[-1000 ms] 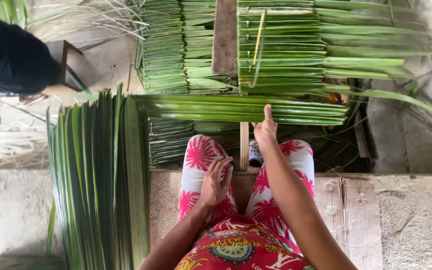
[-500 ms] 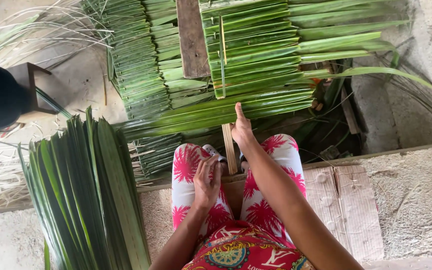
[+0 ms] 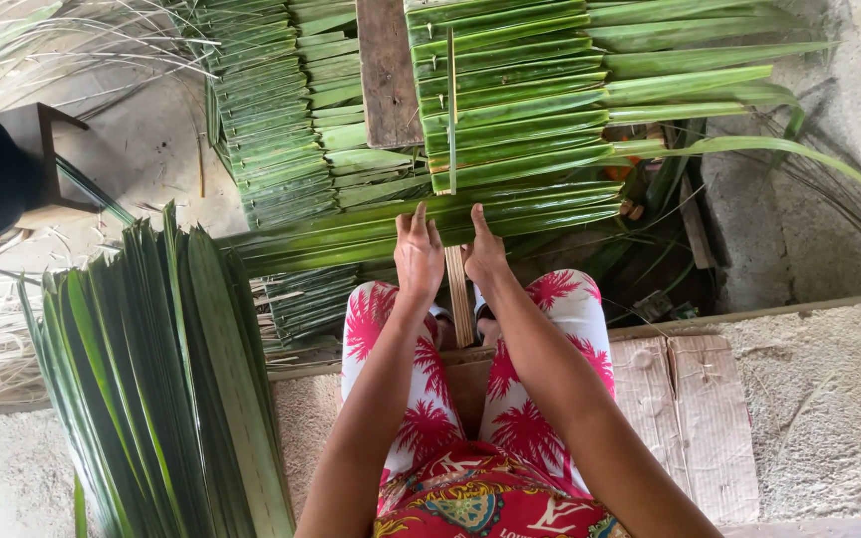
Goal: Weaving palm leaves onto a wooden frame to create a thatched mat
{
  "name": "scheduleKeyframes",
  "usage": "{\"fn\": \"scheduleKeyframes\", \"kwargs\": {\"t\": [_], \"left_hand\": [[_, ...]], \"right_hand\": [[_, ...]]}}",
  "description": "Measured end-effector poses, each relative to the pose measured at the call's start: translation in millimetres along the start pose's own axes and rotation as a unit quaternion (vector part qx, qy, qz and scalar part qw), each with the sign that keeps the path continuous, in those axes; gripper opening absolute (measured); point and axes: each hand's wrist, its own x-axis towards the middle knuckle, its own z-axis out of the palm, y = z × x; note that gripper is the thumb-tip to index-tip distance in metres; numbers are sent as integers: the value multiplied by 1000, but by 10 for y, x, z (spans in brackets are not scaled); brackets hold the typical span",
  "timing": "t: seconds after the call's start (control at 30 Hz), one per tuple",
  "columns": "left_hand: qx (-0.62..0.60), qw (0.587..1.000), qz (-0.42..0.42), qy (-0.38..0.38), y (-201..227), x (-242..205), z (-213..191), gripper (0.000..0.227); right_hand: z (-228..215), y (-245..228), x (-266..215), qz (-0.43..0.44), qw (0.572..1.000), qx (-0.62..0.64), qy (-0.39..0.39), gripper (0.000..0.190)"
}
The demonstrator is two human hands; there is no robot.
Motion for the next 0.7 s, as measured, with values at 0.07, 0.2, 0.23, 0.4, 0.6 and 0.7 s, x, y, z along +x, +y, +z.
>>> {"fn": "scheduleKeyframes", "kwargs": {"t": [0.07,0.2,0.23,0.4,0.6,0.7], "left_hand": [[23,999,-11,-26,52,-3,29,33],[94,994,2,-58,-281,-26,355,38],[95,994,-1,-57,-303,-36,360,38],[121,991,2,-52,-366,10,423,41],[162,977,-86,-104,-148,75,404,48],[184,975,-86,-86,-174,61,537,57]], "right_hand": [[61,-103,-220,-8,1000,-19,-8,98],[225,-171,-418,-30,997,-65,0,100],[221,-189,-466,-28,997,-68,-1,100],[523,-398,-1040,-17,998,-59,19,101],[193,-111,-347,-30,994,-106,28,108],[321,-224,-676,-46,989,-129,58,105]]}}
